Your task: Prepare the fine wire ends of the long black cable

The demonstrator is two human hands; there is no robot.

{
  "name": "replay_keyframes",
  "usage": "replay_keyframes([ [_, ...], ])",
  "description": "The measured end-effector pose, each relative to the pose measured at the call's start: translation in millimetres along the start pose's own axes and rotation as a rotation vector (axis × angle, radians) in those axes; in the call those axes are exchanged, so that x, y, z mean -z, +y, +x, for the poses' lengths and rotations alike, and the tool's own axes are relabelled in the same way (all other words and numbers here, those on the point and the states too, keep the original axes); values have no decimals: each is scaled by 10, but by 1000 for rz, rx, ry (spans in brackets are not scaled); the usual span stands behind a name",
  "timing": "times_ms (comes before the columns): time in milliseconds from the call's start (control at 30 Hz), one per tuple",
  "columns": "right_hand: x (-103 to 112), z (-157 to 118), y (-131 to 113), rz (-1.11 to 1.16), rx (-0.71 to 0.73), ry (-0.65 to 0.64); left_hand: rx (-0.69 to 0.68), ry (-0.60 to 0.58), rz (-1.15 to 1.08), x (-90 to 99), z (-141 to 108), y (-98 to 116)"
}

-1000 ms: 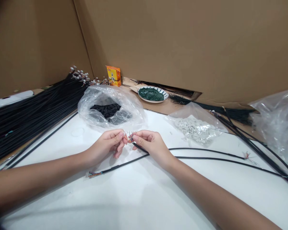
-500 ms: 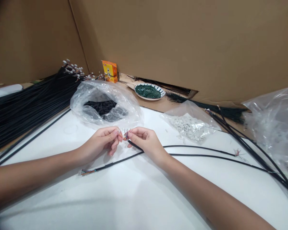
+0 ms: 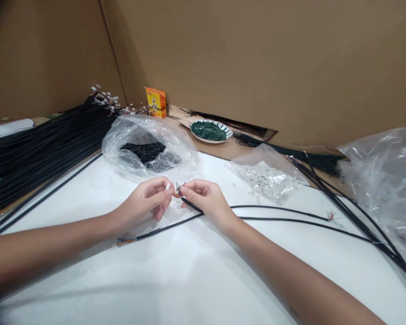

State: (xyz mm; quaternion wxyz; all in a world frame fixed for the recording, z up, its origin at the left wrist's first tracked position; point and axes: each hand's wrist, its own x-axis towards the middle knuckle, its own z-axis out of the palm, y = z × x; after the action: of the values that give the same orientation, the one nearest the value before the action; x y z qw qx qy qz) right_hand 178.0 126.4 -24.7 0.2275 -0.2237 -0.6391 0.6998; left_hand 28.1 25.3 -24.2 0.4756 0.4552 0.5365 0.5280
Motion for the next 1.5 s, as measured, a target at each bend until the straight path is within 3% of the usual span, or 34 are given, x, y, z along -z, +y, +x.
replay_keyframes([
  [233,-31,-74,-14,-147,80,57,-117,25,102,36,63,5],
  [733,-28,-76,14,-89,112,102,-92,6,145,39,50,31],
  [833,-14,-70,19,-91,197,147,-87,-6,133,37,55,26],
  [967,-17,-86,26,-203,327,88,-94,-20,105,43,65,8],
  [1300,-24,-74,56,-245,241,134,-101,-32,96,54,69,-29],
  [1500,-72,-97,33,-342,327,128,-115,-83,49,62,57,-18],
])
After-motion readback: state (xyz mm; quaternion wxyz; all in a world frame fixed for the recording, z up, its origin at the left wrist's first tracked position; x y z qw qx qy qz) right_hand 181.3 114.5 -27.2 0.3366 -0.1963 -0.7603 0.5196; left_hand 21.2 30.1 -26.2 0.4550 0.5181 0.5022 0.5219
